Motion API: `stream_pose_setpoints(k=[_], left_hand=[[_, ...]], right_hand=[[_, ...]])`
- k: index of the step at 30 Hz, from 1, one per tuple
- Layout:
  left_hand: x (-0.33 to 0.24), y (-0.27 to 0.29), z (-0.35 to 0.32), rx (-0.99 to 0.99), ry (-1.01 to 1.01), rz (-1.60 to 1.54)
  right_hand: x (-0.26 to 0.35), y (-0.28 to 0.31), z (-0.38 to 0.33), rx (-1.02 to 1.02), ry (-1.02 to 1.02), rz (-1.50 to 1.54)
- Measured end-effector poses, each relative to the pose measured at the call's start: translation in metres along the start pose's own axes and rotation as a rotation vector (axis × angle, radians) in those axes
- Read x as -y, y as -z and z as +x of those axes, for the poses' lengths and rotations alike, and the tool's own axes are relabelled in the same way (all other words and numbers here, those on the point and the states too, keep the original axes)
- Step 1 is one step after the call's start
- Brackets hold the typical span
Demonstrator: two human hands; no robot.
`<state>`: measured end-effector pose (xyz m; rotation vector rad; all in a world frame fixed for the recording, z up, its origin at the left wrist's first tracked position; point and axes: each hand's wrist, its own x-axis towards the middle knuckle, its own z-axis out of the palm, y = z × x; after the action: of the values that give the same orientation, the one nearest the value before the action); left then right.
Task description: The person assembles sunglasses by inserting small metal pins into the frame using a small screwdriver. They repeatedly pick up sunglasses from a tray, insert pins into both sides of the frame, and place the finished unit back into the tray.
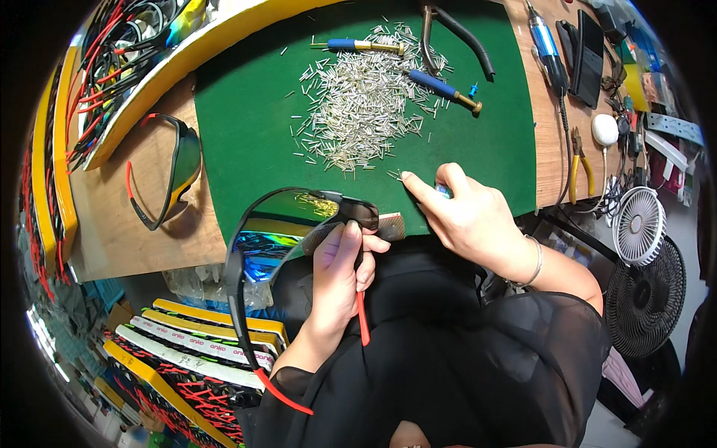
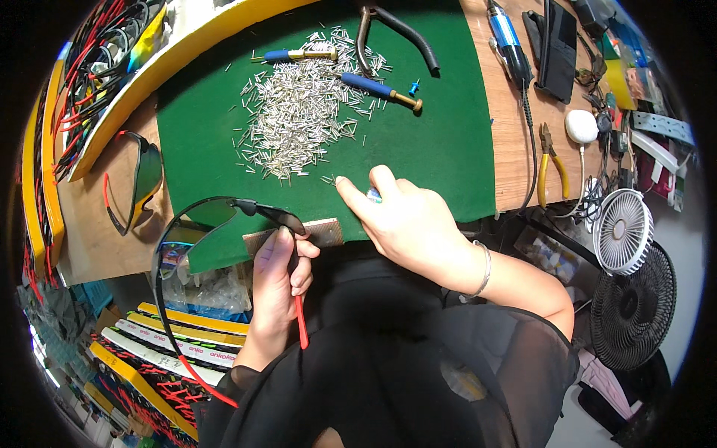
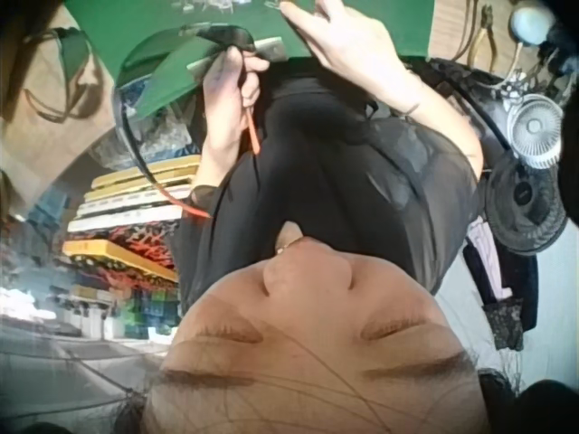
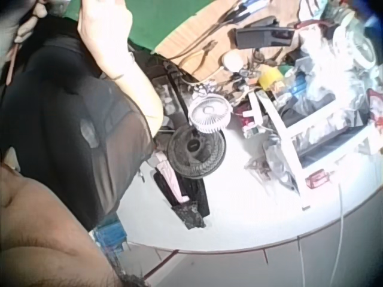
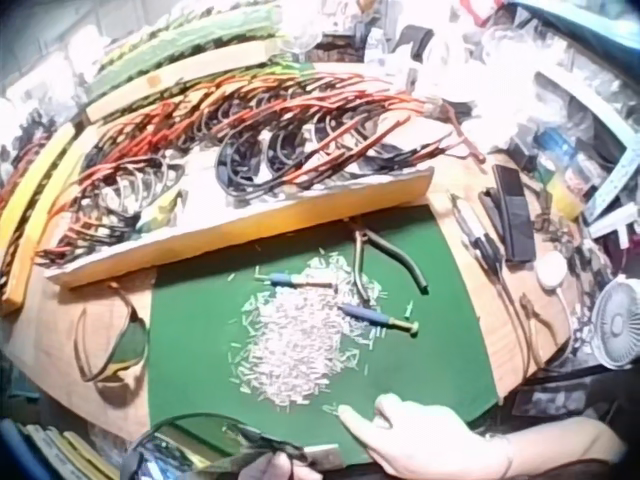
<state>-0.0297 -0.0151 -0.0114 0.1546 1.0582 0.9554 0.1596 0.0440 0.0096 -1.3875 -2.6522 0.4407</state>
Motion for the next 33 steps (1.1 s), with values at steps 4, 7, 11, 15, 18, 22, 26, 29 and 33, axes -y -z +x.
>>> stream_pose_setpoints(k=[4,7,11,15,18,22,26,29,33], left_hand=[[0.0,0.002,0.0,0.012,0.027,-0.019],[-0.002,0.001,0.001,0.02,0.034,-0.028],[-0.002,0.001,0.0,0.024,0.041,-0.026],[-0.001,-0.004,-0.003,0.016,0.063,0.025],[0.003,-0.009,-0.004,0.03,0.081,0.073],[0.007,-0.013,-0.003,0.018,0.067,0.106],[0.007,-0.015,-0.002,-0.009,0.094,0.073],[0.008,-0.017,0.001,0.001,0.077,0.068],[0.009,-0.03,0.0,-0.108,0.028,0.239]], right_hand=[[0.001,-0.001,0.002,0.007,0.003,-0.014],[0.003,-0.001,0.004,-0.009,-0.013,-0.028],[0.002,-0.004,0.005,-0.034,0.001,-0.022],[0.003,-0.006,0.005,-0.032,0.005,-0.041],[0.003,-0.002,0.007,0.001,0.03,-0.048],[-0.002,0.0,0.009,0.006,0.043,0.086],[0.0,0.029,-0.007,0.058,-0.042,0.154],[0.005,0.04,-0.03,0.076,0.007,0.129],[0.015,0.023,-0.036,0.0,0.194,-0.097]])
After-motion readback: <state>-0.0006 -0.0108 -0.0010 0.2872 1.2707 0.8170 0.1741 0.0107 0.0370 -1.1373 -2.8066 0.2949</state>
